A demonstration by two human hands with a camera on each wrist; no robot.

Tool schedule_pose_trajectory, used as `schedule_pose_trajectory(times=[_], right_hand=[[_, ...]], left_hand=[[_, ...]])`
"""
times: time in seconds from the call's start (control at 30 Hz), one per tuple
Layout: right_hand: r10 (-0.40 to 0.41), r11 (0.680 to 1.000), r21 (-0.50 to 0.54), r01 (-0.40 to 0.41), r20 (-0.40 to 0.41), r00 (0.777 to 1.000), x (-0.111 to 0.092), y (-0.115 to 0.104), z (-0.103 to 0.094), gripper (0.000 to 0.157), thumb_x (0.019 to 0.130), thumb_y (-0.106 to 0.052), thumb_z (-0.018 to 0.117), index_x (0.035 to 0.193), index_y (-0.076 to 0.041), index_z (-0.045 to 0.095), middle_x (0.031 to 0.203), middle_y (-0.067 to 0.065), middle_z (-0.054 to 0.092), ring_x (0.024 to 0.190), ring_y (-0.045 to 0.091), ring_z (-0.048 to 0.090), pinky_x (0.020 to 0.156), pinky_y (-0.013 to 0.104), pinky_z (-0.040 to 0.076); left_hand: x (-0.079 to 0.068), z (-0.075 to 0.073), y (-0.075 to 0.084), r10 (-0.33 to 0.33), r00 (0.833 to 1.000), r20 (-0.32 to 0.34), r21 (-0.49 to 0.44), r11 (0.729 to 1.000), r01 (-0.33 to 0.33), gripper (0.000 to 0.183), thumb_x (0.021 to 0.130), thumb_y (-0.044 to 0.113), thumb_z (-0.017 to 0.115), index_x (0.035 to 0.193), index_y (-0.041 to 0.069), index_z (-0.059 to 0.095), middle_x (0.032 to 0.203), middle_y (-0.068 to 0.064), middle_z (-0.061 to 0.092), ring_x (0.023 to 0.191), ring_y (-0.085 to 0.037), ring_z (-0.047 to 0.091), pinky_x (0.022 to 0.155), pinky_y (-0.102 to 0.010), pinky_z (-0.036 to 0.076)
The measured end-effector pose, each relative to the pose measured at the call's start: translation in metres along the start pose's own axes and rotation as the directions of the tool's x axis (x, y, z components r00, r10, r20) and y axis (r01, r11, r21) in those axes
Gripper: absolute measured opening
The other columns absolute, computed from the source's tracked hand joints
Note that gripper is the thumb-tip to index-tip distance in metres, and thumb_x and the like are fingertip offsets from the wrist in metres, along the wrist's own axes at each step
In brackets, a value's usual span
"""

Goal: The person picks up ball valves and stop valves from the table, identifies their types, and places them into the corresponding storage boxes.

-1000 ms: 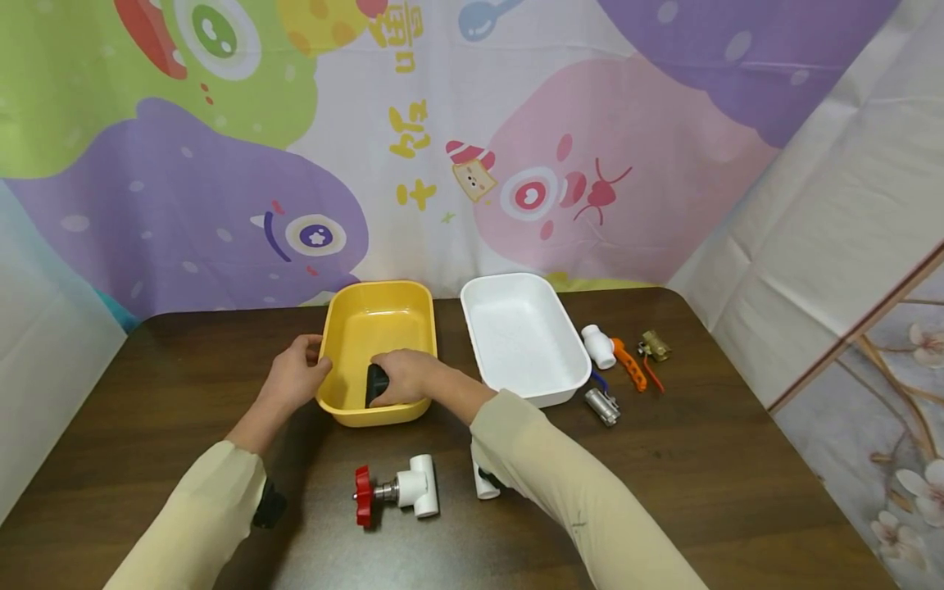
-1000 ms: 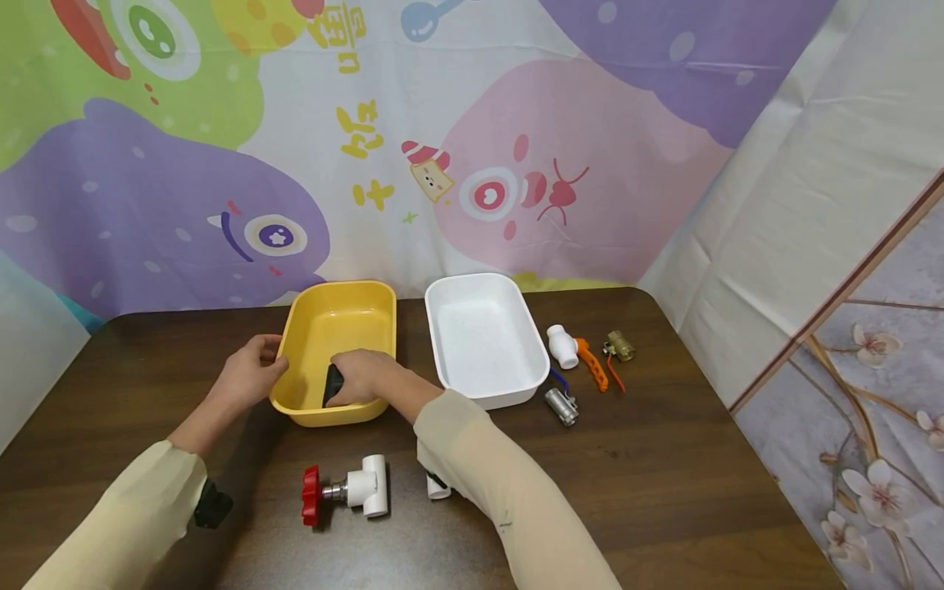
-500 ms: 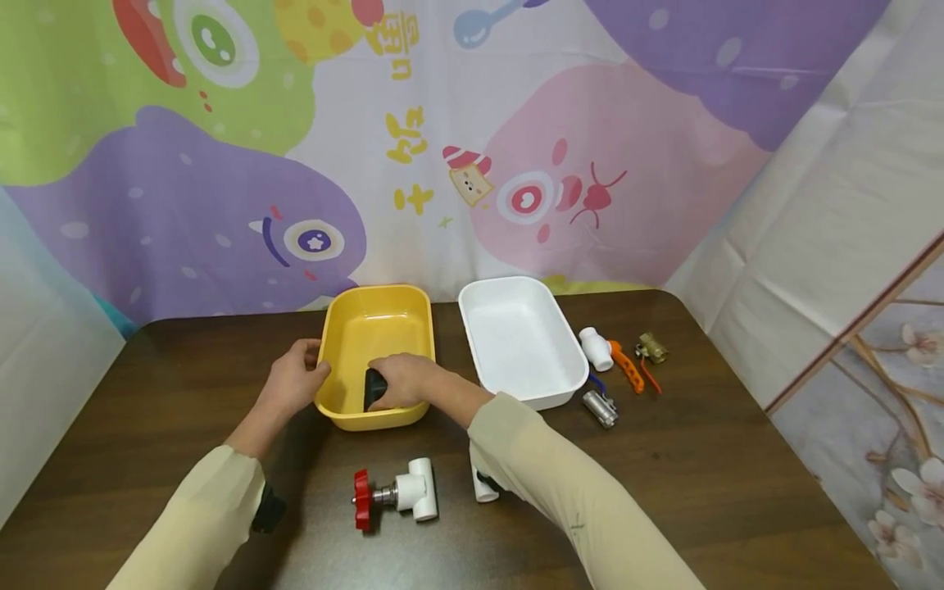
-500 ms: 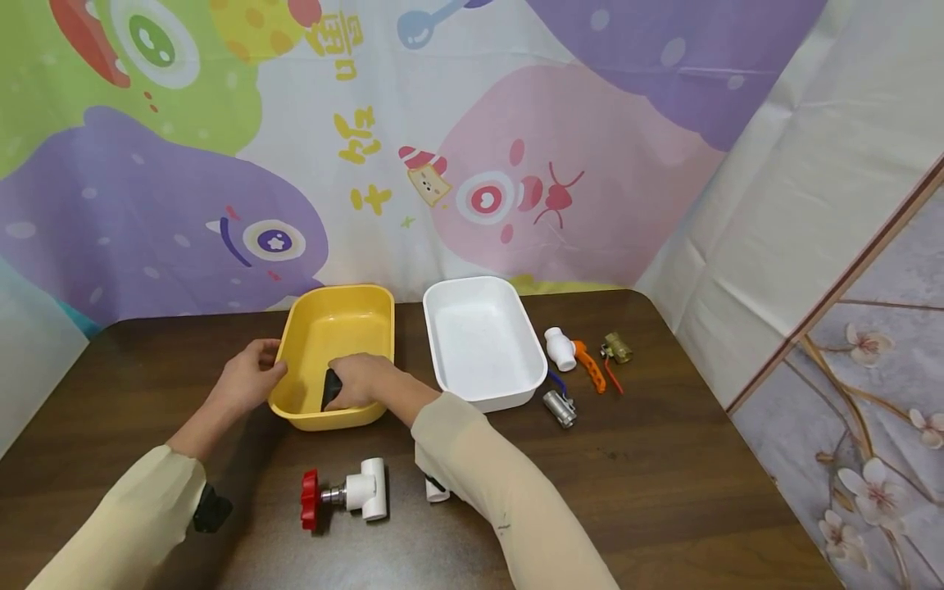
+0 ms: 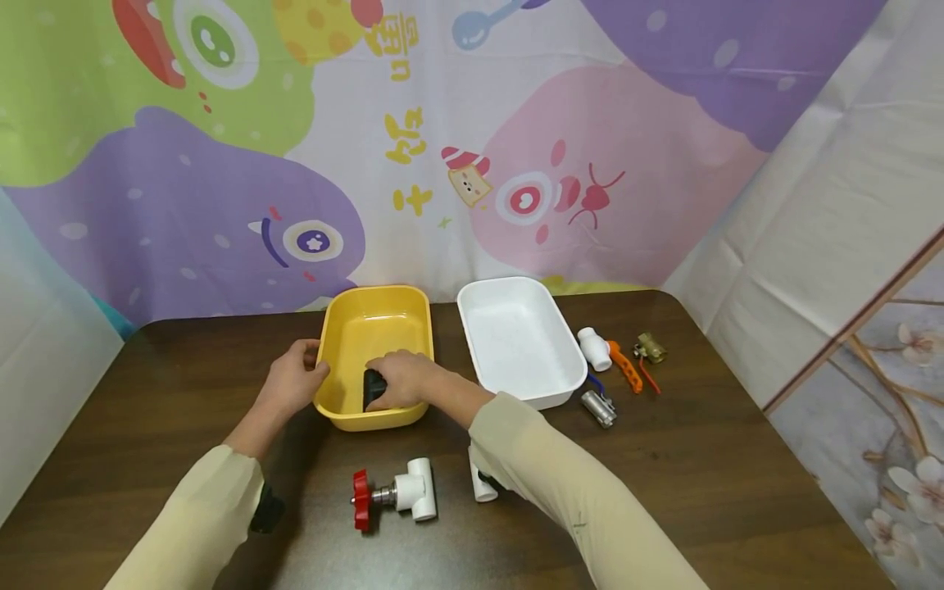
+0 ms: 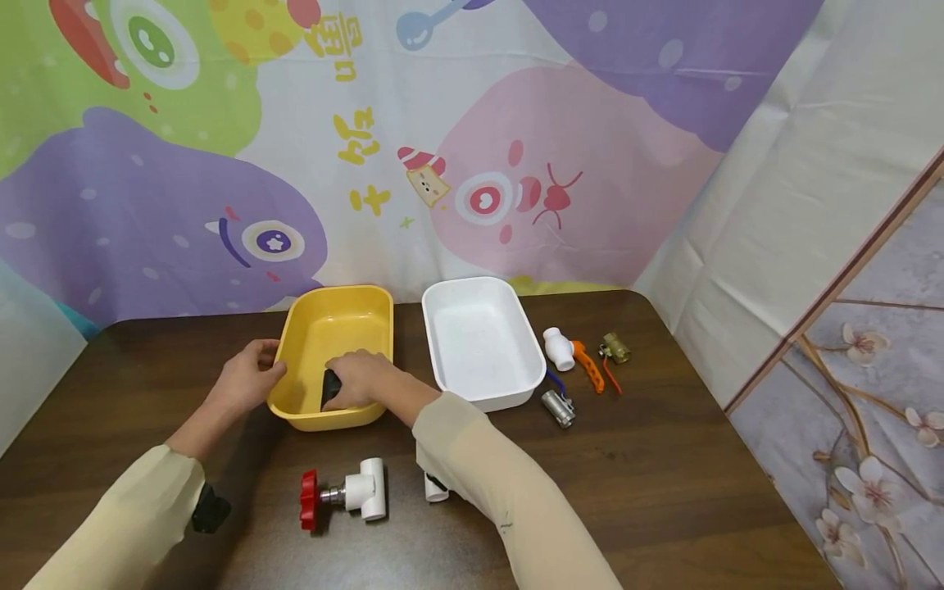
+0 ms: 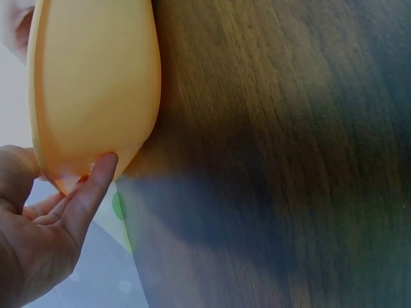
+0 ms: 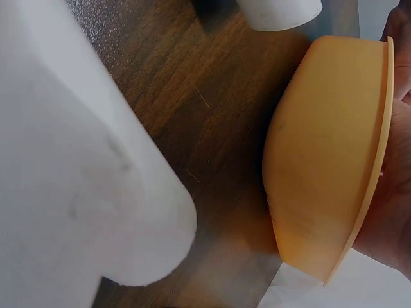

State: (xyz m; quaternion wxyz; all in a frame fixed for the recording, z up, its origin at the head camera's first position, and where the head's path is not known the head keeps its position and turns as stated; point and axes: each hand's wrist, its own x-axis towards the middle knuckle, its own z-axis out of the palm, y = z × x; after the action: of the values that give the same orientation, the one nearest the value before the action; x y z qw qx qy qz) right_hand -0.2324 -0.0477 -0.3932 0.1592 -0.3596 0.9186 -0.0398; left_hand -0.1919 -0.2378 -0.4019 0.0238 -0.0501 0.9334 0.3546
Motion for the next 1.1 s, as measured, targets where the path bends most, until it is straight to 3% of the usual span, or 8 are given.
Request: schedule_pose_trajectory(times=[0.17,0.53,0.8,1.1], right_hand=[[-0.025,1.000,0.015,0.025,-0.033,0.999,-0.002,0.003,-0.001,0.064,0.081,-0.053,0.064,0.135,-0.022,0.049,0.124,-0.002,0.059,0.111,0.016,0.053,0.086,0.032,0.047],[-0.086,0.989,0.103,0.102,-0.145,0.986,-0.007,0.017,-0.006,0.038,0.088,-0.040,0.061,0.118,-0.017,0.065,0.117,-0.001,0.064,0.108,0.015,0.057,0.094,0.027,0.046],[-0.110,0.984,0.113,0.140,-0.232,0.966,-0.018,0.026,-0.013,0.036,0.089,-0.039,0.060,0.115,-0.016,0.067,0.116,-0.002,0.066,0.107,0.014,0.057,0.095,0.025,0.046],[-0.059,0.978,0.171,0.119,-0.322,0.945,-0.032,0.039,-0.019,0.032,0.088,-0.032,0.062,0.113,-0.011,0.067,0.114,0.003,0.066,0.110,0.019,0.056,0.098,0.031,0.044]], left_hand=[[0.000,0.000,0.000,0.006,1.000,-0.005,0.002,1.000,-0.006,0.052,0.093,0.019,0.043,0.137,-0.007,0.033,0.120,-0.032,0.053,0.104,-0.039,0.058,0.082,-0.044,0.053],[-0.001,0.000,0.001,0.000,1.000,0.010,-0.005,1.000,0.000,0.052,0.094,0.019,0.043,0.138,-0.007,0.031,0.122,-0.032,0.052,0.105,-0.039,0.057,0.082,-0.043,0.053],[-0.002,0.000,0.002,-0.003,1.000,0.012,-0.012,1.000,0.004,0.052,0.095,0.019,0.042,0.138,-0.007,0.031,0.121,-0.031,0.052,0.105,-0.039,0.057,0.080,-0.042,0.054],[-0.001,0.001,0.001,-0.013,1.000,0.015,-0.002,1.000,0.013,0.053,0.095,0.021,0.042,0.139,-0.007,0.030,0.122,-0.031,0.051,0.106,-0.040,0.056,0.083,-0.045,0.053]])
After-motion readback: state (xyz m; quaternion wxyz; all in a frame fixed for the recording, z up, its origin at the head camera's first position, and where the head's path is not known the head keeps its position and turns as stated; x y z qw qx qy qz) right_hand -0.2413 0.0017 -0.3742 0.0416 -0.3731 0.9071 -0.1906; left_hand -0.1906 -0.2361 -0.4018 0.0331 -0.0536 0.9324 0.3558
